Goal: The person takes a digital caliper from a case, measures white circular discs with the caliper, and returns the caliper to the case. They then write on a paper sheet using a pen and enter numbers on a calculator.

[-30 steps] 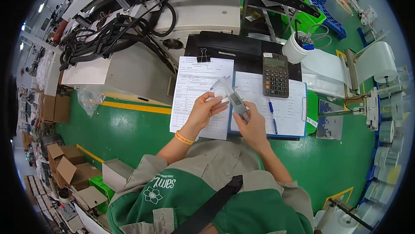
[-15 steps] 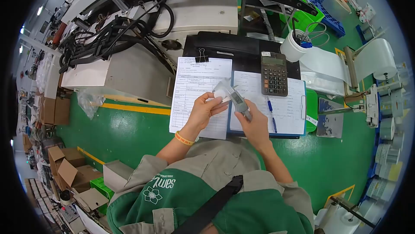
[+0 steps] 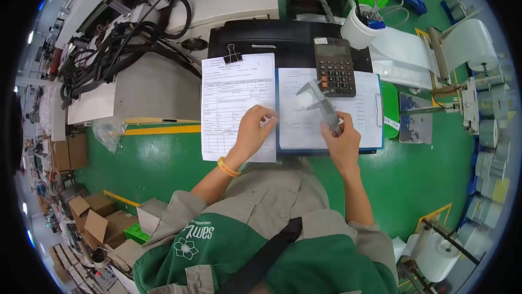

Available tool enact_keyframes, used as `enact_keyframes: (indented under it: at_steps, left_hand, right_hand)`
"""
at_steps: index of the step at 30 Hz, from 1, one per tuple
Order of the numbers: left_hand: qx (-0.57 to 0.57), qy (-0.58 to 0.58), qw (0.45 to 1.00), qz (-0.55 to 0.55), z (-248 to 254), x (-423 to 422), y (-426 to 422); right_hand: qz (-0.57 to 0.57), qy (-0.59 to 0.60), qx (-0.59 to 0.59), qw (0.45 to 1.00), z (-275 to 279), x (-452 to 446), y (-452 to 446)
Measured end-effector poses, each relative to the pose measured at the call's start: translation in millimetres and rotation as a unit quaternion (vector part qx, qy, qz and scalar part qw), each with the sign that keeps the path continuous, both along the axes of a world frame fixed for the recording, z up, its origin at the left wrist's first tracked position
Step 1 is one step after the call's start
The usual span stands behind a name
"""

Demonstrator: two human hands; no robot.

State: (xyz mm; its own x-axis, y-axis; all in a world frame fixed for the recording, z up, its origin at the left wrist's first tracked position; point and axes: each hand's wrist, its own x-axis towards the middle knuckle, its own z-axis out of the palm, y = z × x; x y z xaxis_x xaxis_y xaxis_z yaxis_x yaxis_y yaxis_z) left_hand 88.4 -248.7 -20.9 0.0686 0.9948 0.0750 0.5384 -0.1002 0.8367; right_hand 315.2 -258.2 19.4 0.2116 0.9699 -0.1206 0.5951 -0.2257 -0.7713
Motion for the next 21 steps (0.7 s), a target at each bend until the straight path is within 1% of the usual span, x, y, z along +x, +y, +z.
enact_keyframes:
  at_steps: [2,4,5,8,11,12,13,14,15,16,17,18,20,21]
  left_hand:
    - [0.036,0.041,0.999,0.000,-11.8,11.9,3.6]
    - [0.067,0.101,0.993,0.005,-11.0,21.4,5.8]
    - [0.059,0.126,0.990,0.009,-8.6,26.0,5.7]
    - [0.052,0.138,0.989,0.014,-10.1,34.0,7.1]
    - [-0.002,0.080,0.997,0.009,-15.8,33.8,6.8]
    - [-0.064,-0.036,0.997,0.030,-13.8,30.7,8.3]
    - [-0.124,-0.152,0.979,0.053,-10.8,24.7,8.9]
    - [-0.179,-0.266,0.944,0.075,-7.0,16.2,9.3]
    - [-0.159,-0.359,0.914,0.100,2.3,2.4,11.3]
    - [-0.118,-0.444,0.875,0.152,18.9,-11.5,12.5]
    - [-0.078,-0.449,0.867,0.199,38.4,-29.2,14.2]
    - [-0.014,-0.457,0.859,0.229,53.7,-47.4,16.5]
    - [0.070,-0.463,0.837,0.283,83.7,-85.1,16.5]
    - [0.111,-0.460,0.829,0.296,100.5,-98.0,13.2]
  right_hand:
    - [-0.010,0.005,-0.014,1.000,-4.3,4.7,-3.0]
    - [-0.018,0.006,-0.014,1.000,-11.2,9.6,-6.2]
    - [-0.024,0.022,-0.014,0.999,-11.1,10.2,-7.6]
    - [-0.028,0.033,-0.014,0.999,-6.0,11.9,-8.5]
    - [-0.019,0.041,-0.006,0.999,-9.7,18.4,-5.5]
    - [-0.016,0.043,-0.003,0.999,-7.8,18.9,-3.0]
    - [-0.012,0.046,0.000,0.999,-4.2,19.1,-1.5]
    - [-0.005,0.048,0.004,0.999,-1.6,18.3,0.9]
    - [-0.004,0.063,0.031,0.998,-3.8,17.5,2.6]
    - [0.005,0.072,0.041,0.997,-7.2,18.6,5.3]
    - [0.014,0.065,0.048,0.997,-6.6,16.8,9.0]
    - [0.026,0.058,0.055,0.996,-4.8,14.0,12.3]
    - [0.060,0.075,0.085,0.992,-6.1,6.5,20.0]
    - [0.068,0.063,0.071,0.993,-6.1,3.7,22.2]
